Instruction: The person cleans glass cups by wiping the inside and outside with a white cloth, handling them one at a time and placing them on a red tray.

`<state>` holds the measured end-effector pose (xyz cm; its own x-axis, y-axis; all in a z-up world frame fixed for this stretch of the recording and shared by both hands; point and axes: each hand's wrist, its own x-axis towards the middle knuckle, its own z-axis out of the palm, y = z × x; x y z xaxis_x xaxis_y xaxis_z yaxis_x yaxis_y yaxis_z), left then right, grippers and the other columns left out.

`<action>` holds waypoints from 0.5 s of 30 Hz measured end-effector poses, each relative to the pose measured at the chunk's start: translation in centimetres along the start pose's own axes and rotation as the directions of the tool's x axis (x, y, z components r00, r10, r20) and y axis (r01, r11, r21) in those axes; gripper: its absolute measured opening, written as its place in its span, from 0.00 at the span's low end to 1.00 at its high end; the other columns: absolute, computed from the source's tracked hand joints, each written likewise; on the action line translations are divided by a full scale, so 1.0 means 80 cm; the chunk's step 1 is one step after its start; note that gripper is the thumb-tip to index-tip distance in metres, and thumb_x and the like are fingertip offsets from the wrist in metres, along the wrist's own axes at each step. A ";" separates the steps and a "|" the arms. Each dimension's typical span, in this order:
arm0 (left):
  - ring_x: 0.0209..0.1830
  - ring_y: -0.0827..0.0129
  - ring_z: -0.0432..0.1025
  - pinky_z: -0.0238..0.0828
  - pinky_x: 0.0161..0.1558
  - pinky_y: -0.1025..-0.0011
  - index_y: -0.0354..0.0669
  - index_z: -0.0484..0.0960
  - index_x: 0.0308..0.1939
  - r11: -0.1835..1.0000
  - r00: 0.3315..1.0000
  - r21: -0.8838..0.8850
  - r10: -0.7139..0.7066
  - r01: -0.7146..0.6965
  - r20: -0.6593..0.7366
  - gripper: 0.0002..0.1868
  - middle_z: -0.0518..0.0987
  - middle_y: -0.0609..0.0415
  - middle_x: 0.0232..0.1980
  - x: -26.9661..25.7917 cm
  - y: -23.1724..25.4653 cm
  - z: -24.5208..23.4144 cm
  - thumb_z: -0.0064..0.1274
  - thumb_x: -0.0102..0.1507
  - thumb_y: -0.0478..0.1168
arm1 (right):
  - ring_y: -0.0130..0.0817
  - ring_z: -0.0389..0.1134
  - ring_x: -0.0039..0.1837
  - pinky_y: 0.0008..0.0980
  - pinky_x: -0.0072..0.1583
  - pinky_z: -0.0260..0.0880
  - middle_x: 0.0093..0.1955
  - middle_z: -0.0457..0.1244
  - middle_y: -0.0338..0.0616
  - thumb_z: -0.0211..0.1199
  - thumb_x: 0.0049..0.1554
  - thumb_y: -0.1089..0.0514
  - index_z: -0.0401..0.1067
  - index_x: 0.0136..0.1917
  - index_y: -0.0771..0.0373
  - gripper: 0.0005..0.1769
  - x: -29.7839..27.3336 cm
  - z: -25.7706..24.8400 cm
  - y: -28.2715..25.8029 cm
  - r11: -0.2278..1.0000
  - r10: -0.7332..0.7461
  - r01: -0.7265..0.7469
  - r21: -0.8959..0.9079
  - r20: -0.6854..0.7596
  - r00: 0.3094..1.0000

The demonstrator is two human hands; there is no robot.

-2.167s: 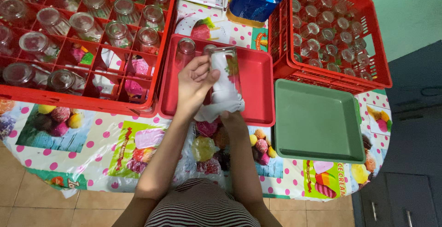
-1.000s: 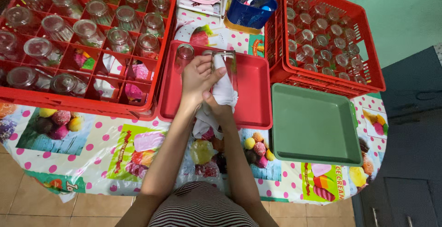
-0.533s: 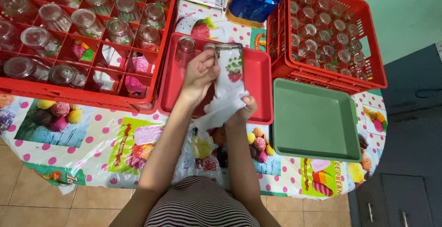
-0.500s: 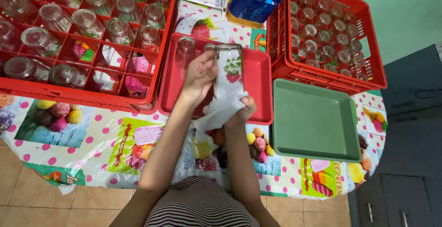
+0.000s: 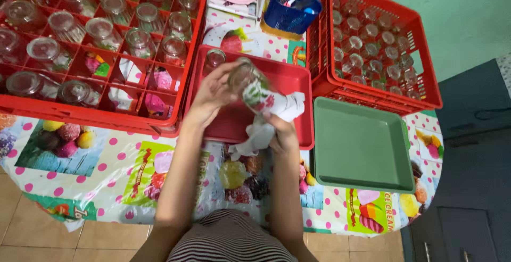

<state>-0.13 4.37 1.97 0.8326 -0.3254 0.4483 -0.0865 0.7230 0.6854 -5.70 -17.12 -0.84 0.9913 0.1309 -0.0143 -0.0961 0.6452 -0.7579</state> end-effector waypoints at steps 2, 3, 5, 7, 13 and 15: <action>0.69 0.67 0.69 0.68 0.71 0.66 0.32 0.65 0.73 0.999 0.999 0.042 -0.033 0.032 0.032 0.39 0.73 0.48 0.69 -0.007 0.015 -0.008 0.63 0.61 0.39 | 0.38 0.72 0.46 0.40 0.46 0.76 0.53 0.68 0.49 0.67 0.49 0.65 0.67 0.65 0.67 0.29 -0.006 0.002 -0.006 0.999 -0.008 0.006 -0.038 -0.056 0.998; 0.66 0.65 0.72 0.70 0.68 0.66 0.30 0.67 0.72 0.995 0.995 -0.040 -0.094 0.095 0.019 0.37 0.75 0.46 0.68 -0.010 0.020 -0.012 0.60 0.62 0.42 | 0.37 0.71 0.49 0.39 0.51 0.75 0.53 0.68 0.47 0.68 0.49 0.68 0.67 0.64 0.67 0.29 -0.007 0.001 -0.007 0.994 -0.063 0.057 -0.091 -0.058 0.996; 0.63 0.62 0.74 0.72 0.64 0.66 0.28 0.69 0.71 0.980 0.987 -0.124 -0.158 0.158 0.010 0.36 0.77 0.44 0.66 -0.015 0.023 -0.018 0.57 0.62 0.44 | 0.36 0.71 0.52 0.38 0.56 0.74 0.53 0.67 0.46 0.69 0.49 0.70 0.66 0.62 0.67 0.28 -0.009 -0.008 -0.011 0.984 -0.116 0.106 -0.145 -0.060 0.991; 0.61 0.68 0.75 0.72 0.61 0.73 0.32 0.71 0.70 0.983 0.985 0.075 -0.168 0.165 0.027 0.37 0.78 0.47 0.62 -0.018 0.025 -0.022 0.59 0.60 0.46 | 0.35 0.70 0.53 0.36 0.58 0.71 0.51 0.67 0.44 0.71 0.48 0.71 0.69 0.59 0.68 0.25 -0.010 -0.019 -0.017 0.958 -0.133 0.104 -0.265 -0.092 0.987; 0.53 0.69 0.77 0.74 0.55 0.71 0.31 0.75 0.64 0.961 0.990 0.252 -0.134 0.117 0.050 0.33 0.79 0.48 0.57 -0.025 0.020 0.004 0.64 0.58 0.42 | 0.36 0.71 0.49 0.35 0.54 0.72 0.46 0.68 0.44 0.71 0.41 0.74 0.72 0.52 0.67 0.24 -0.010 -0.016 -0.048 0.895 -0.200 0.208 -0.395 0.062 0.978; 0.51 0.68 0.78 0.75 0.54 0.70 0.32 0.75 0.64 0.957 0.986 0.248 -0.166 0.153 0.030 0.33 0.79 0.49 0.59 -0.020 0.025 0.016 0.65 0.57 0.41 | 0.36 0.72 0.47 0.34 0.53 0.73 0.45 0.69 0.46 0.70 0.42 0.74 0.72 0.51 0.68 0.21 -0.006 -0.002 -0.059 0.899 -0.205 0.222 -0.377 0.085 0.975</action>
<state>-2.31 5.55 3.33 0.8186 -0.4587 0.3456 -0.0908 0.4907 0.8666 -5.70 -20.35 2.63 0.9785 0.0594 0.1975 0.1681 0.3250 -0.9307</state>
